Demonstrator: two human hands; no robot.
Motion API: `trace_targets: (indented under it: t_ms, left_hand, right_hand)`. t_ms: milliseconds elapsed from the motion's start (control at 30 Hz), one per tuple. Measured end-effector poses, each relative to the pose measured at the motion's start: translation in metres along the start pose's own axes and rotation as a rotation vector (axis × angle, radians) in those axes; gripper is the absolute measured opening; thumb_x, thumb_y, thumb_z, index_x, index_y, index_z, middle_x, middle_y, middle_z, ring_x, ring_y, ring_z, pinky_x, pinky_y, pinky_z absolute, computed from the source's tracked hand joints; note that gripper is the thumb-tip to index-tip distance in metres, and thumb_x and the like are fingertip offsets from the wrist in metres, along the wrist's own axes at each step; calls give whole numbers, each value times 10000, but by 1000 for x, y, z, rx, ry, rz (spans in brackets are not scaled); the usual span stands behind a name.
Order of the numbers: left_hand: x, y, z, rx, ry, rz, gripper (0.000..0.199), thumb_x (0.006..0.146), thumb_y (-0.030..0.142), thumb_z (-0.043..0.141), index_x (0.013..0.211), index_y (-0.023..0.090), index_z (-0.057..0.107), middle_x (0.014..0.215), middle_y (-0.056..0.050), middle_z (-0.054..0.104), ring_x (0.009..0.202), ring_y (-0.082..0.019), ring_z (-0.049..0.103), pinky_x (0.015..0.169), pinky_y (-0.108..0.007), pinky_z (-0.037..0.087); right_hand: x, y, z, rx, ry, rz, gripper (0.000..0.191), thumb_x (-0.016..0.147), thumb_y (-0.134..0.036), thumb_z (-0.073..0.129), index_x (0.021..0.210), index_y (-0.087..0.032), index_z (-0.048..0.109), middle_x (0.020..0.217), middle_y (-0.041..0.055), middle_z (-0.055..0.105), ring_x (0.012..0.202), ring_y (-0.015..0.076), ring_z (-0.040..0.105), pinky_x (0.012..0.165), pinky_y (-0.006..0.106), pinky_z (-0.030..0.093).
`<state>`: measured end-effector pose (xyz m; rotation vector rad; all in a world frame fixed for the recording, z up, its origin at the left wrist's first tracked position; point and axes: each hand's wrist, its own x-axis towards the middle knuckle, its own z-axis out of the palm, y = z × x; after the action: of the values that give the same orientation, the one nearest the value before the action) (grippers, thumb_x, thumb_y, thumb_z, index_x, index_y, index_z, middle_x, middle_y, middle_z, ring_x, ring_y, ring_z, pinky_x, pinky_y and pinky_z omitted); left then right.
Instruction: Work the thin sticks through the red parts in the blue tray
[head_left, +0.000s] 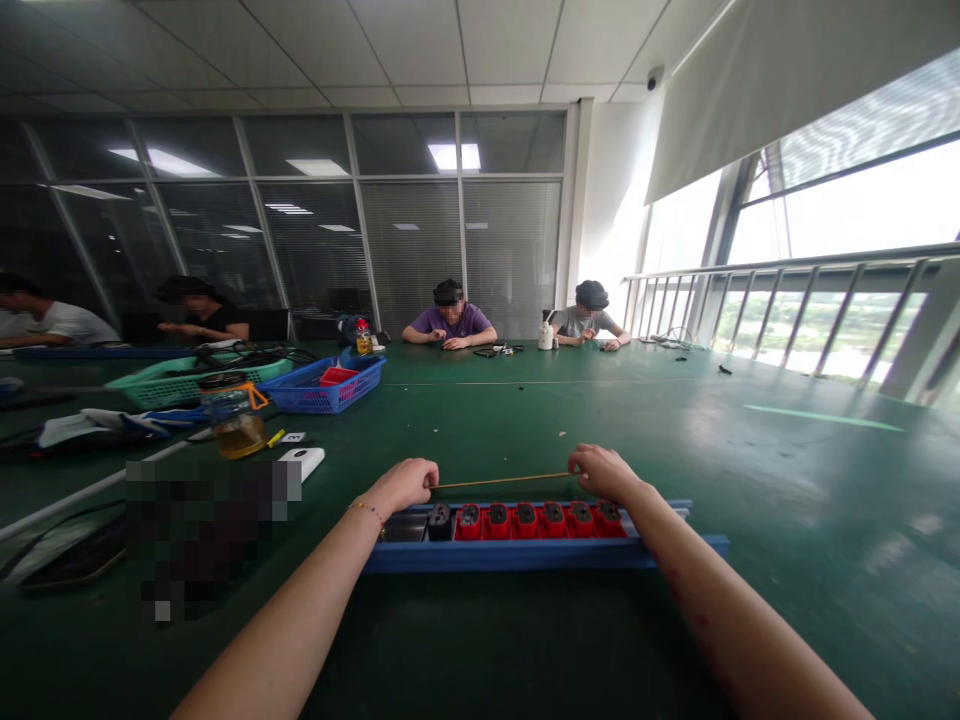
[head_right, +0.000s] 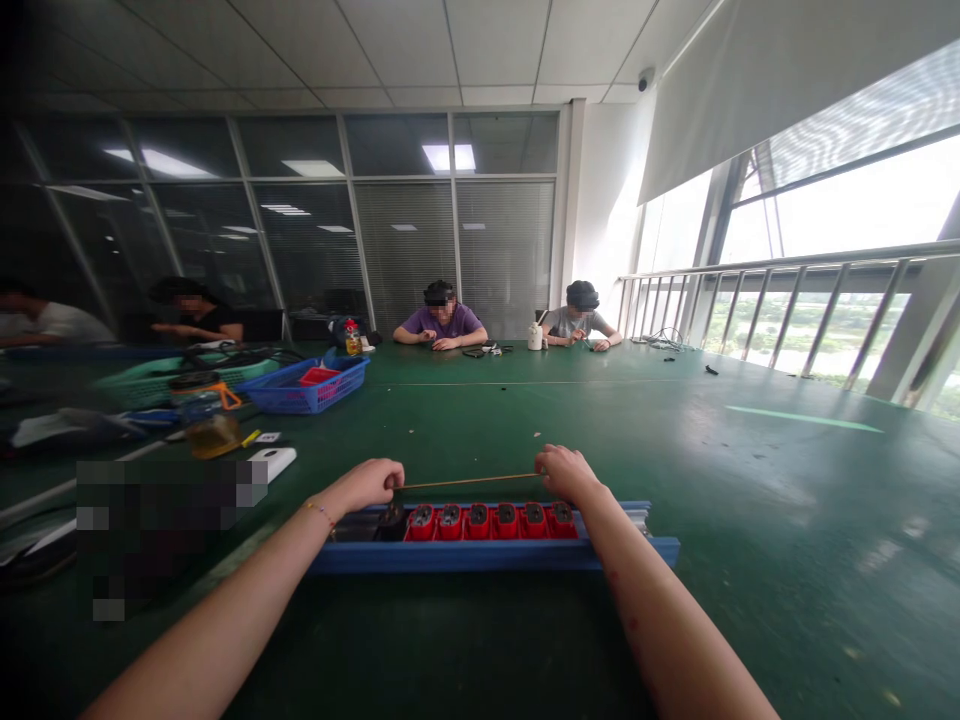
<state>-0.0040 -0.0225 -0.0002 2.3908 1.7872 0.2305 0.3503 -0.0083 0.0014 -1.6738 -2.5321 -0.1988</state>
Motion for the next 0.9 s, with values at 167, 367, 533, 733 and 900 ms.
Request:
trace_targets:
  t_ms: [167,367,533,733,900]
  left_hand:
    - [-8,3,-3,79,205,55,239,722,173,433,765,222,663,843,-41,590,835,-180,547,716,-262,418]
    - [-19,22,-25,-83,429,64,319,798,246,334,921,219,627,940,-28,590,784,-155,551,696,-245,416]
    - [-36,42,-52,-183,324,83,293,770,261,367,956,232,591,829,9,621,623,-126,531,586,-233,375]
    - [-59,51,-63,-214,72,15,437,727,468,466,1095,232,477,692,24,565,598,-127,514,522,-212,333]
    - [-63,50,-70,-407,-44,57,453,762,545,390,1060,214,475,702,21,547,663,-124,504,579,-202,364]
  right_hand:
    - [-3,-4,-9,32,188,51,266,803,-205,375,880,-223,630,974,71,546,941,211,481,723,294,364]
    - [-11,6,-34,368,152,-26,271,778,-209,409,913,-213,643,780,21,619,698,150,539,641,239,382]
    - [-33,12,-63,573,13,-97,280,776,-352,452,911,-179,625,548,-33,463,505,105,415,482,219,322]
    - [-56,7,-97,630,-240,-180,426,761,-515,466,1003,-181,571,628,-22,448,559,109,414,497,218,345]
    - [-60,8,-101,617,-325,-115,481,808,-581,313,846,-177,572,661,6,479,601,127,446,576,246,396]
